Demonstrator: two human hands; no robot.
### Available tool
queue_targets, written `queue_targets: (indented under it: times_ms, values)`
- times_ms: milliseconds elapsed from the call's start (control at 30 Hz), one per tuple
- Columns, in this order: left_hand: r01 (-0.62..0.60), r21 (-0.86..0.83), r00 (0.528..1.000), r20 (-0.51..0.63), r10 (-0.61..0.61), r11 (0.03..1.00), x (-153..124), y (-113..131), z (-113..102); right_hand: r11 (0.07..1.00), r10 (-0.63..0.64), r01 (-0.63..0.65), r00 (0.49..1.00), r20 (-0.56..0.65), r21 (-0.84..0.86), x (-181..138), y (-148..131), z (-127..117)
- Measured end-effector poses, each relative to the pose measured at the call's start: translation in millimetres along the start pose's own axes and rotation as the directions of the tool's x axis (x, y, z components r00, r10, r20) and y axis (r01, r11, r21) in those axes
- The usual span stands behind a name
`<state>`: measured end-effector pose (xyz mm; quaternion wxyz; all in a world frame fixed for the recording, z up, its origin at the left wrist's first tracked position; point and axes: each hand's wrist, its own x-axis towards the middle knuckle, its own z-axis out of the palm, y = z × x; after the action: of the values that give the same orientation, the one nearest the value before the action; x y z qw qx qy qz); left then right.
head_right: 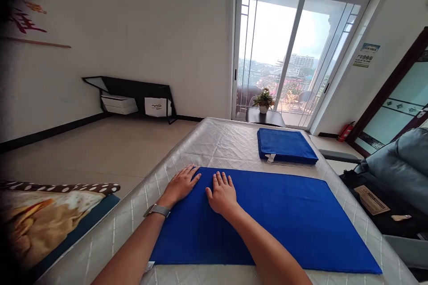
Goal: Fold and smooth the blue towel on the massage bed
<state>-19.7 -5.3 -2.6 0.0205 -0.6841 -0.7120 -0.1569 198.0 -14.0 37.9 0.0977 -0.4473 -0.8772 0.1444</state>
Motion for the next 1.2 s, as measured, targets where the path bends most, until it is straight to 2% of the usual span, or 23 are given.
queue_targets:
  times_ms: [100, 233, 500, 700, 833, 933, 1000, 1200]
  values:
    - [0.012, -0.024, 1.0, 0.014, -0.012, 1.0, 0.0, 1.2, -2.3, 0.997, 0.057, -0.056, 0.998, 0.011, -0.044, -7.8, 34.6, -9.9]
    - [0.023, -0.037, 1.0, 0.02, -0.022, 0.999, 0.0, 1.0, -2.6, 0.978, 0.177, -0.175, 0.984, 0.016, -0.114, -30.2, 96.4, -31.2]
    - [0.001, -0.018, 1.0, 0.013, -0.001, 1.0, 1.4, 0.2, -0.9, 0.9, 0.372, -0.386, 0.922, -0.106, -0.2, -91.4, 232.0, -68.4]
    - [0.023, -0.012, 0.999, 0.048, -0.023, 1.0, -1.2, 4.3, -8.2, 0.848, 0.443, -0.478, 0.877, -0.187, -0.229, -130.5, 307.8, -90.3]
    - [0.022, -0.016, 0.999, 0.029, -0.022, 1.0, -1.1, 3.1, -6.4, 0.82, 0.47, -0.514, 0.855, -0.217, -0.25, -155.0, 357.4, -99.8]
    - [0.025, -0.022, 0.999, 0.027, -0.025, 0.999, 0.3, 0.5, -2.2, 0.817, 0.471, -0.522, 0.85, -0.236, -0.245, -166.9, 384.4, -103.0]
    - [0.029, -0.027, 0.999, 0.034, -0.029, 0.999, 1.4, -1.3, 0.2, 0.822, 0.465, -0.517, 0.851, -0.242, -0.24, -170.2, 393.1, -103.2]
    - [0.026, -0.023, 0.998, 0.05, -0.024, 0.999, 3.8, -5.9, 3.3, 0.818, 0.475, -0.528, 0.844, -0.249, -0.229, -168.9, 391.1, -103.4]
